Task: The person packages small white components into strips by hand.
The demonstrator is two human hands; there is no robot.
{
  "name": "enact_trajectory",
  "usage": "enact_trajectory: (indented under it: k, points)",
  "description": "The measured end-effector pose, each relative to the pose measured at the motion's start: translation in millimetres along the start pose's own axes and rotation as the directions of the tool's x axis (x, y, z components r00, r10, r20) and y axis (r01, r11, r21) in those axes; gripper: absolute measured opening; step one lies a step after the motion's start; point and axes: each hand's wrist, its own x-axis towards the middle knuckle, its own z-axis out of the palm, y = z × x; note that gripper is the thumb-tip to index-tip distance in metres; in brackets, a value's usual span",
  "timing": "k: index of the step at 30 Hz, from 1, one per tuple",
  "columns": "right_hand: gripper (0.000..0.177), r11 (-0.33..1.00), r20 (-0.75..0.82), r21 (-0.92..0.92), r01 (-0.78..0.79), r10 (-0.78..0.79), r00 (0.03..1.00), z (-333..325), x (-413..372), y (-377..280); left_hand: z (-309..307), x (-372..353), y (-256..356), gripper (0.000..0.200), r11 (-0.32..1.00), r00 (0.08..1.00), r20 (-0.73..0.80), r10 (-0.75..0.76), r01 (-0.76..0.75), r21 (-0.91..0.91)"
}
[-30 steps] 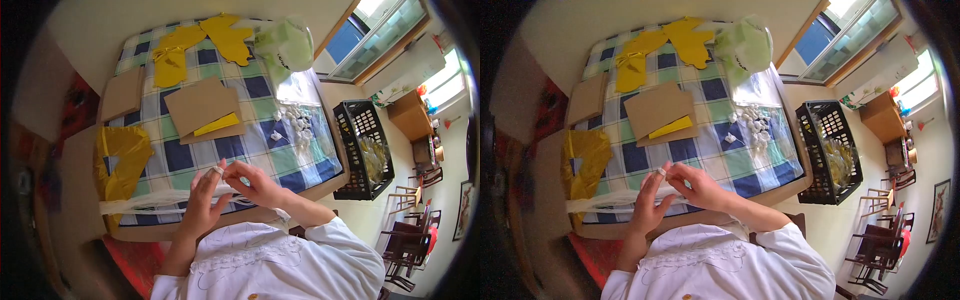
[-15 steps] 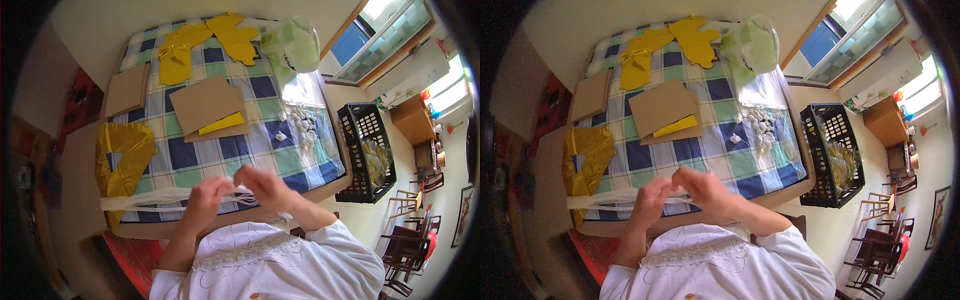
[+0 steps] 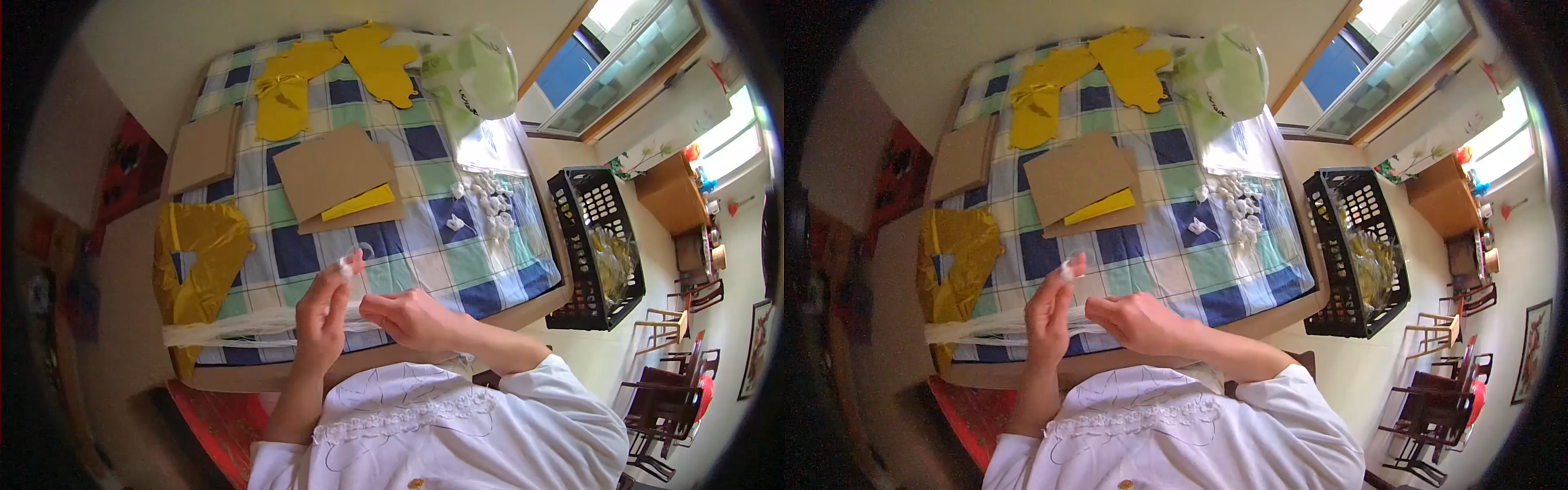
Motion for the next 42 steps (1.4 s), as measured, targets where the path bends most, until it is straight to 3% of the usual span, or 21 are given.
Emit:
enact_trajectory:
  k: [2,3,6,7,10,16,19,22,23,26,27,29,30,32,33,35,36,38,42]
  points:
    - [0.022,0.994,-0.201,0.082,0.068,-0.051,0.978,2.1,0.2,0.5,-7.3,-0.4,-8.3,0.018,0.962,0.979,0.154,-0.131,0.088,0.258]
    - [0.023,0.990,-0.253,0.093,0.109,-0.082,0.964,-7.1,5.5,2.4,-2.6,-1.5,-3.6,0.020,0.981,0.969,0.187,-0.161,0.136,0.140]
    - [0.020,0.999,-0.187,0.012,0.045,-0.042,0.981,-20.0,8.4,-12.0,4.8,-7.2,-14.8,0.023,0.953,0.946,0.233,-0.224,0.263,-0.150]
    - [0.018,0.991,-0.170,0.039,0.131,-0.123,0.978,-15.1,6.8,-1.5,9.3,-4.8,-2.7,0.027,0.960,0.963,0.179,-0.201,0.230,-0.158]
    - [0.014,0.988,-0.115,0.062,0.139,-0.131,0.985,-13.5,3.9,4.5,-1.1,-6.7,-21.0,0.033,0.947,0.946,0.235,-0.221,0.266,-0.180]
    - [0.010,0.956,-0.069,-0.133,0.263,-0.273,0.959,-13.3,5.8,10.4,2.5,-4.6,-36.8,0.028,0.868,0.878,0.254,-0.405,0.457,-0.196]
    - [0.012,0.972,-0.053,-0.135,0.191,-0.200,0.978,-19.9,1.2,8.4,-4.2,3.8,-31.1,0.026,0.801,0.862,-0.005,-0.508,0.470,-0.370]
    - [0.010,0.986,0.003,0.050,0.159,-0.159,0.987,-20.3,-3.1,8.8,-4.0,10.7,-49.6,0.029,0.899,0.934,-0.008,-0.357,0.341,-0.275]
    - [0.010,0.981,0.009,0.076,0.180,-0.181,0.983,-19.3,-2.2,9.4,-1.4,5.3,-48.0,0.035,0.633,0.804,0.202,-0.559,0.571,-0.523]
    - [0.008,0.968,-0.033,0.089,0.233,-0.231,0.972,-19.8,3.8,12.4,-0.3,4.4,-49.9,0.043,0.309,0.656,0.681,-0.326,0.754,-0.579]
    - [0.007,0.969,-0.083,0.052,0.241,-0.237,0.968,-21.3,5.6,12.9,-1.4,6.4,-50.6,0.036,0.318,0.704,0.659,-0.266,0.709,-0.629]
    - [0.012,0.981,-0.154,-0.078,0.175,-0.186,0.971,-23.2,4.4,18.9,-0.5,4.5,-43.9,0.027,0.686,0.822,0.394,-0.411,0.564,-0.460]
    - [0.012,0.993,-0.151,-0.051,0.104,-0.111,0.982,-24.0,2.8,19.5,0.1,3.9,-39.3,0.023,0.820,0.874,0.237,-0.424,0.481,-0.310]
    - [0.013,0.999,-0.139,0.003,-0.038,0.038,0.990,-23.5,0.0,19.5,3.0,2.4,-33.8,0.015,0.890,0.908,0.114,-0.403,0.418,-0.184]
    - [0.014,0.993,-0.219,0.108,-0.040,0.063,0.974,-18.2,-0.7,18.8,4.9,2.0,-32.7,0.012,0.915,0.922,0.050,-0.384,0.387,-0.116]
    - [0.015,0.948,-0.362,0.318,-0.023,0.145,0.921,0.2,-0.3,15.8,10.5,0.0,-42.4,0.013,0.922,0.945,0.020,-0.326,0.322,-0.214]
    - [0.015,0.987,-0.429,0.156,0.027,0.043,0.902,5.1,2.7,16.2,14.0,-0.4,-48.3,0.014,0.922,0.955,0.005,-0.296,0.287,-0.261]
    - [0.016,0.978,-0.503,-0.184,0.102,-0.183,0.845,14.2,8.0,19.4,22.6,2.7,-55.8,0.013,0.812,0.917,-0.007,-0.400,0.351,-0.466]
    - [0.033,0.876,-0.408,-0.465,0.125,-0.338,0.848,26.5,13.7,29.7,24.9,9.7,-49.1,0.015,0.470,0.827,0.007,-0.563,0.327,-0.820]
